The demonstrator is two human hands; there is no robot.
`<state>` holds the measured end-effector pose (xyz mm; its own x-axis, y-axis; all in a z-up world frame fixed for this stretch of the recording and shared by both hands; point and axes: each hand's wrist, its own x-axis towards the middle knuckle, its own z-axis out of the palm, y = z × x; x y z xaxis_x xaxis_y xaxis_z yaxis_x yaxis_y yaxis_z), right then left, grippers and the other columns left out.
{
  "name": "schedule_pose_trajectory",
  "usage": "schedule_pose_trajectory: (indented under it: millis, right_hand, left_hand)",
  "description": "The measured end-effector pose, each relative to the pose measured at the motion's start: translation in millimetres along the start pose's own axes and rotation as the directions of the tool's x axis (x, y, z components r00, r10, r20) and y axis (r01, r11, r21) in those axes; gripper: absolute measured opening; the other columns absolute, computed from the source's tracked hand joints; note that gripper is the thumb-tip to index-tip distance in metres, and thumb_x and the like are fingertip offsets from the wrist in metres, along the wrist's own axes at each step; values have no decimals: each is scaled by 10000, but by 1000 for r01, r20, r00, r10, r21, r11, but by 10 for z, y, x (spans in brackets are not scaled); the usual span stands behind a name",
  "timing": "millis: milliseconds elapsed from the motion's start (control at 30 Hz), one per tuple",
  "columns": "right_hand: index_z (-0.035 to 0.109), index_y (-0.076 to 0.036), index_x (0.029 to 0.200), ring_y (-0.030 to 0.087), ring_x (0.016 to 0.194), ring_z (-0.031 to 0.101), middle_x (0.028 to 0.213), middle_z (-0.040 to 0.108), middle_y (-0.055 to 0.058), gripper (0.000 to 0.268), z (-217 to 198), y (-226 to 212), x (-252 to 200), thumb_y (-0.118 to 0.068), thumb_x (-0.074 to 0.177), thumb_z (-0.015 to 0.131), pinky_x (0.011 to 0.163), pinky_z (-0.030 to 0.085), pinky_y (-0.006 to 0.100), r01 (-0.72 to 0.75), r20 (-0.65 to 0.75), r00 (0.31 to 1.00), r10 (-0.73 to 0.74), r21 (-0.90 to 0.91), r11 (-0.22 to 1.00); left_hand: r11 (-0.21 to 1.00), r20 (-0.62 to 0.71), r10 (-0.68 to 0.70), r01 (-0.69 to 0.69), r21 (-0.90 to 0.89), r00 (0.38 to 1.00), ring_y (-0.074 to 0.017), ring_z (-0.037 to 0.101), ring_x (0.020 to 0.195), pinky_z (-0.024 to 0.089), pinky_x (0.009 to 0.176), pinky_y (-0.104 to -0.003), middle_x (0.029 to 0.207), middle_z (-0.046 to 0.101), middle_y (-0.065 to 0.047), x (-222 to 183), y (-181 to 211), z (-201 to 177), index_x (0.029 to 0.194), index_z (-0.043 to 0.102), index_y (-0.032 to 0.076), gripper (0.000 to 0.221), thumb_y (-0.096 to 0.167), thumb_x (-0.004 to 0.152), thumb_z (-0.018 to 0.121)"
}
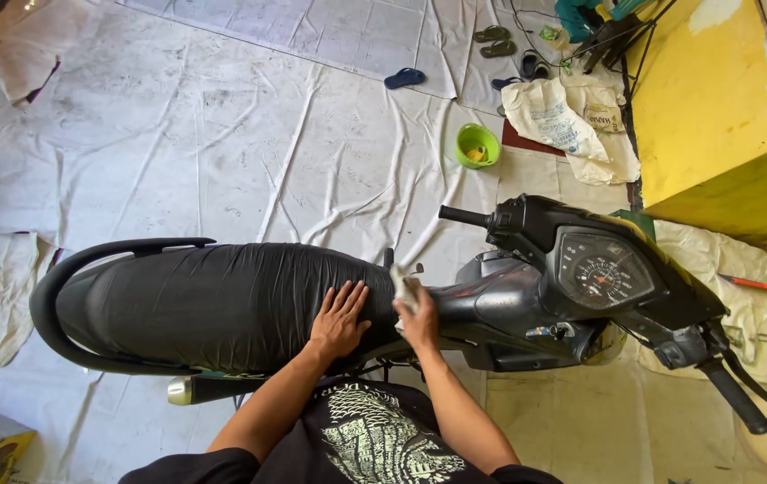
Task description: The person wipes the black seat of a scooter using a white cloth. They hold the seat with their left hand while scrubbing the surface with their right hand, moving from the rear to the front of the seat.
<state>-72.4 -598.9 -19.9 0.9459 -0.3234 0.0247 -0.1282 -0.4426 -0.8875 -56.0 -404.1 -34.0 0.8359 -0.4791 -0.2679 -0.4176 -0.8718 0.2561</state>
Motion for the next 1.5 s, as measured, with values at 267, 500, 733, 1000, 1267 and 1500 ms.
schedule_pose_trajectory:
  millis: [267,500,733,1000,1267,1500]
  right_hand:
    - [705,-5,1033,416,1067,671,1062,709,233,267,311,588,521,-255,961,646,969,502,508,84,-62,991,-116,-379,922]
    - [686,-215,1324,383,1278,617,1365,669,128,519,1138,249,1113,-532,966,486,1084,467,513,-108,348,854,387,-609,786]
    - [663,-325,1353,327,1395,515,1473,597,-13,431,1463,-176,862,-347,935,560,1168,407,475,224,481,876,-14,-380,897]
    - [678,-165,1325,394,1288,593,1332,674,182,531,1173,824,1363,-466,968,425,1085,465,551,-171,268,872,409,-615,769]
    - [685,-34,1290,451,1275,578,1346,646,223,422,1662,-443,880,-216,946,520,1079,467,546,36,383,918,106,-345,938]
    - [734,-207,1231,362,1094,722,1121,749,132,347,1553,633,1239,-275,938,562,906,596,505,-200,95,935,341,-654,730]
  left_hand:
    - [988,24,-145,143,62,989,-245,46,1591,39,1292,-472,1738,49,-1,-122,-805,-382,1653,120,317,802,648,989,426]
    - [964,34,-264,263,42,964,-234,-13,1599,-43,1271,-542,1742,31,60,-450,-1272,-795,1634,165,394,780,668,959,445]
    - [953,-97,-301,302,-4,949,-268,80,1593,47,1287,-526,1730,125,-2,-364,-1770,-825,1620,213,427,735,694,964,411]
    - [775,-264,-629,617,-137,731,-249,383,1471,162,1278,-435,1446,540,-39,-631,-2876,-788,1425,571,332,661,783,1030,293]
    - [815,-305,-574,564,-129,760,-252,434,1416,196,1240,-441,1371,574,-60,-788,-2694,-1081,1367,585,269,593,691,1058,304]
    - [879,-181,-476,474,-54,861,-213,528,1363,317,1167,-403,1350,631,-11,-735,-3016,-1118,1357,579,297,620,716,1041,248]
